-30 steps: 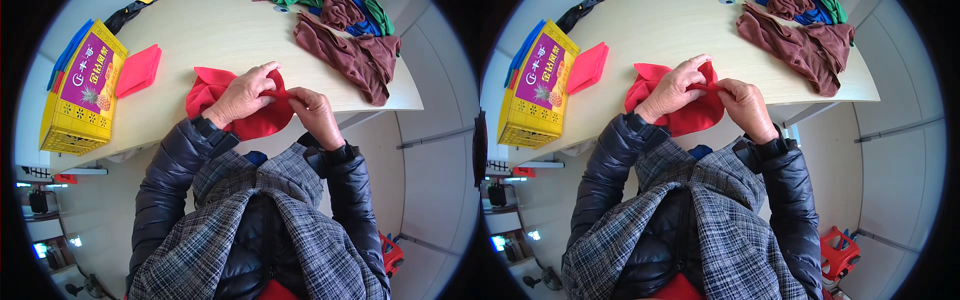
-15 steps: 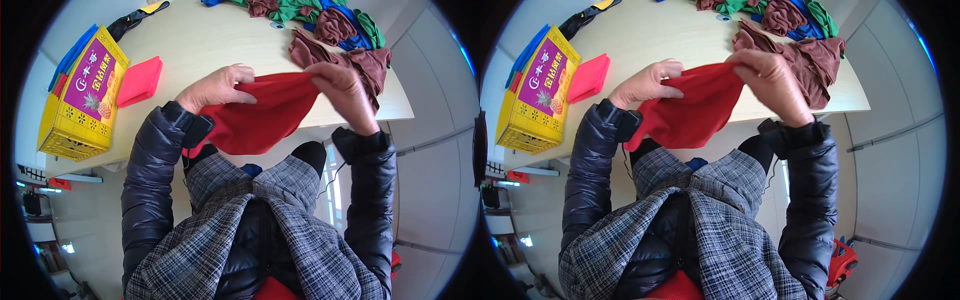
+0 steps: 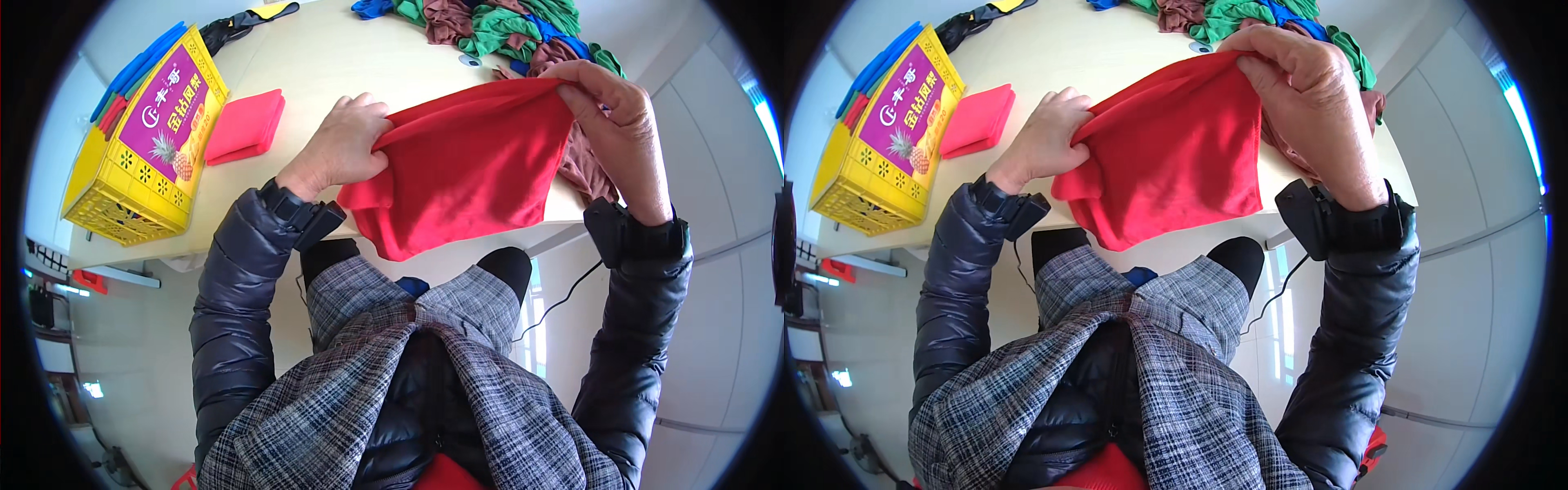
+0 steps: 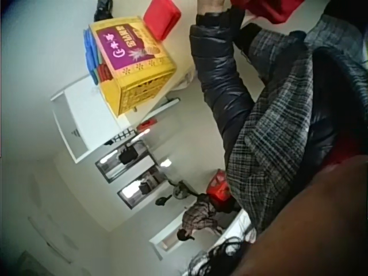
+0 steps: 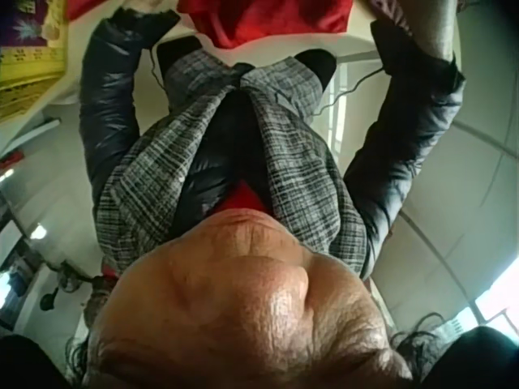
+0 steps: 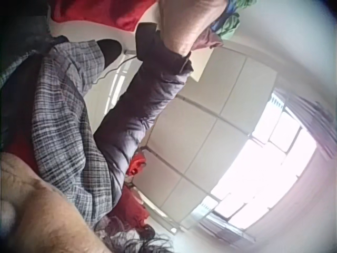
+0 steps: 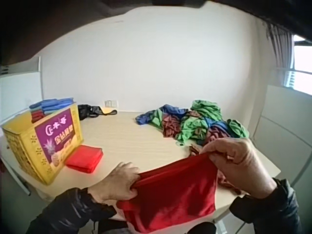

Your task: Folding various pieces of colored fabric or clothing items on a table.

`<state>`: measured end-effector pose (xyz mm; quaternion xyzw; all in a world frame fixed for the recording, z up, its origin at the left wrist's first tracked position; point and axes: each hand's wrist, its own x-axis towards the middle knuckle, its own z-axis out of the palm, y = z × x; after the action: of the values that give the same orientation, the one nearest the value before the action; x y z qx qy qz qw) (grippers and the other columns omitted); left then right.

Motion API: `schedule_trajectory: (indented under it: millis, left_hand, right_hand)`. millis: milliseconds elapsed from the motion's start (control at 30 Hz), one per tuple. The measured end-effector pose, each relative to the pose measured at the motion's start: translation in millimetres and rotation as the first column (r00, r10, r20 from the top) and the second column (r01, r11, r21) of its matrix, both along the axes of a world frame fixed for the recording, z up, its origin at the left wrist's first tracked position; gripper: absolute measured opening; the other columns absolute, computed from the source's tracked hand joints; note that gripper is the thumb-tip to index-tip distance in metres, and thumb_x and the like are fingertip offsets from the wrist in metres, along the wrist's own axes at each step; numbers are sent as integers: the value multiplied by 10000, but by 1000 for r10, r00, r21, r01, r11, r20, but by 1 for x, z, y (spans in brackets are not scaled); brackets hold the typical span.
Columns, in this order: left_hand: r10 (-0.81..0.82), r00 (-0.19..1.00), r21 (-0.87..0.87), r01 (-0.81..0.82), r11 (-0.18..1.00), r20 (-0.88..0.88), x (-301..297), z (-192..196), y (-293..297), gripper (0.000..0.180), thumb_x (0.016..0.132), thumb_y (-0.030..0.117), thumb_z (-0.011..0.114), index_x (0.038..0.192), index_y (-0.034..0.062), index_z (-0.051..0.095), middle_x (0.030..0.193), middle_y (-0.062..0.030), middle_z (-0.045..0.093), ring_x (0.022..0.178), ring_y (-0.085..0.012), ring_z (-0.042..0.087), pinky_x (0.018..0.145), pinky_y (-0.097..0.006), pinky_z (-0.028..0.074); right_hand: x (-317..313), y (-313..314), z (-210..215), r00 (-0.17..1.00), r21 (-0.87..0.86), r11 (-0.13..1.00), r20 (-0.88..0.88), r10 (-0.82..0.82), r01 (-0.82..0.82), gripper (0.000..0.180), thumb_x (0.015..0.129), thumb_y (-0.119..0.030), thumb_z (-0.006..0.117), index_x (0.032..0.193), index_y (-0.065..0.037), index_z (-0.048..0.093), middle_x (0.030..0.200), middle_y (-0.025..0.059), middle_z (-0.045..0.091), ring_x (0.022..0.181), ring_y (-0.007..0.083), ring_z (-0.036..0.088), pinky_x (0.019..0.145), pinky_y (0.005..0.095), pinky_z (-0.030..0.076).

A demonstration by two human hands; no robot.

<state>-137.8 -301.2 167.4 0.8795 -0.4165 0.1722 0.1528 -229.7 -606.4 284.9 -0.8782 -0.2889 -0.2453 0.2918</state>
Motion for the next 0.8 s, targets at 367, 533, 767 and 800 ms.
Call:
schedule_trajectory:
  millis: [367, 533, 767, 800]
  left_hand:
    - [51, 982, -43, -60, 997, -179, 20, -37, 37, 261, 709, 141, 653, 914, -12, 708, 920, -118, 633, 971, -297, 577, 911, -398, 472]
    - [-35, 942, -249, -53, 967, -334, 34, -21, 59, 261, 731, 49, 663, 975, -42, 662, 1014, -149, 622, 1009, -290, 583, 916, -368, 489]
    - [109, 952, -282, -25, 959, 286, 40, 86, 66, 186, 751, 26, 677, 925, -17, 626, 1102, -163, 629, 1041, -337, 585, 904, -394, 487]
    - [110, 897, -299, 25, 954, 427, 32, 99, 61, 170, 729, 17, 673, 888, -12, 621, 1057, -177, 632, 1004, -360, 586, 874, -418, 491]
  right_hand:
    - [13, -27, -17, 991, 86, 990, -86, -104, 111, 165, 1004, -8, 580, 1106, -8, 710, 924, -3, 696, 885, 64, 635, 830, 226, 524]
    - [46, -48, -25, 986, 113, 988, -136, -94, 110, 174, 1001, -9, 578, 1122, -12, 703, 938, -19, 691, 901, 47, 619, 840, 212, 500]
    - [76, -54, -2, 992, 410, 912, 103, -70, 22, 165, 981, -20, 608, 1116, -12, 702, 871, 8, 694, 772, 51, 577, 729, 211, 485]
    - [72, -51, -1, 992, 411, 911, 101, -73, 25, 165, 981, -20, 608, 1116, -12, 702, 871, 8, 694, 772, 51, 577, 729, 211, 485]
